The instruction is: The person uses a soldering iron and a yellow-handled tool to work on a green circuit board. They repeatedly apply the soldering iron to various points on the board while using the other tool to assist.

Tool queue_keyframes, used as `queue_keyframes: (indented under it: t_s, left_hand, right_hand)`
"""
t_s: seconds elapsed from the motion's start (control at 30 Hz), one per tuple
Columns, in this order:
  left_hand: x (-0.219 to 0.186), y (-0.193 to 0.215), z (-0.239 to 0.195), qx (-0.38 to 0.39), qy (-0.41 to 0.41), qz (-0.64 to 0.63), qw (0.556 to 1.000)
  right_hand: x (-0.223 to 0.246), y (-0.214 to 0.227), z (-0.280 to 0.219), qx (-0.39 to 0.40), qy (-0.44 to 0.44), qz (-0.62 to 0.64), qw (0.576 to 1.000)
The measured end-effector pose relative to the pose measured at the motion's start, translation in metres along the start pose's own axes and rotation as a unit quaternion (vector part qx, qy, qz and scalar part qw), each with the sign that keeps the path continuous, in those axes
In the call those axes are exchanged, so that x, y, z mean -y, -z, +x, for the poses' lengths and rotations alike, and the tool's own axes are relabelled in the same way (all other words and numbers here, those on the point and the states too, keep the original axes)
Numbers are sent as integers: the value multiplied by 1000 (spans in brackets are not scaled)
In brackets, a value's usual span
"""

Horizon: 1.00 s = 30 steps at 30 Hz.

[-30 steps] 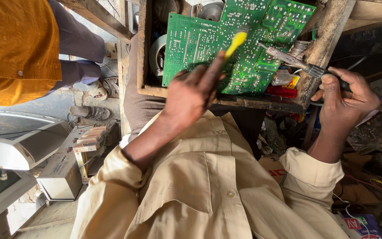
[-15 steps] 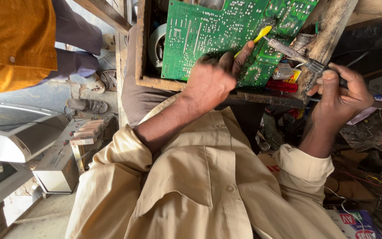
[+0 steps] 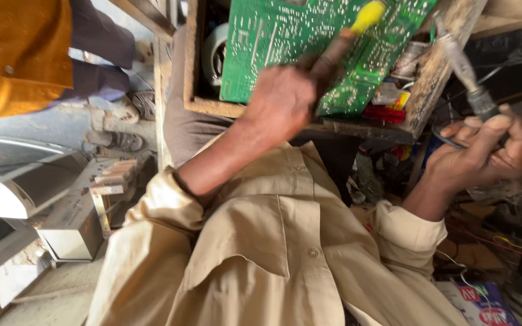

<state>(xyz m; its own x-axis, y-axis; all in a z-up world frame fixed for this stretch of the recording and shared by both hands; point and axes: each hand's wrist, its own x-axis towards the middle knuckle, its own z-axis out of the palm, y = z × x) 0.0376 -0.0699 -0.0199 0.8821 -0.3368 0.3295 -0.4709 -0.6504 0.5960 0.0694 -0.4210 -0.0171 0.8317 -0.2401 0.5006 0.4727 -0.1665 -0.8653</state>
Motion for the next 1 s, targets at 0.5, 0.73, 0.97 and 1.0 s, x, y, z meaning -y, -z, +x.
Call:
queue_keyframes:
  t_s: [0.5, 0.73, 0.97, 1.0]
  left_hand:
    - [1, 69, -34, -176, 230, -233, 928]
    - [10, 75, -60, -278, 254, -245, 893]
    - [19, 66, -62, -314, 245, -235, 887]
    - [20, 66, -62, -313, 249, -234, 886]
  right_hand:
    - [12, -27, -15, 71, -80, 17, 994]
    - [10, -30, -15, 75, -95, 17, 992]
    - [10, -28, -16, 94, -83, 9, 992]
    - [10, -28, -16, 93, -86, 7, 992]
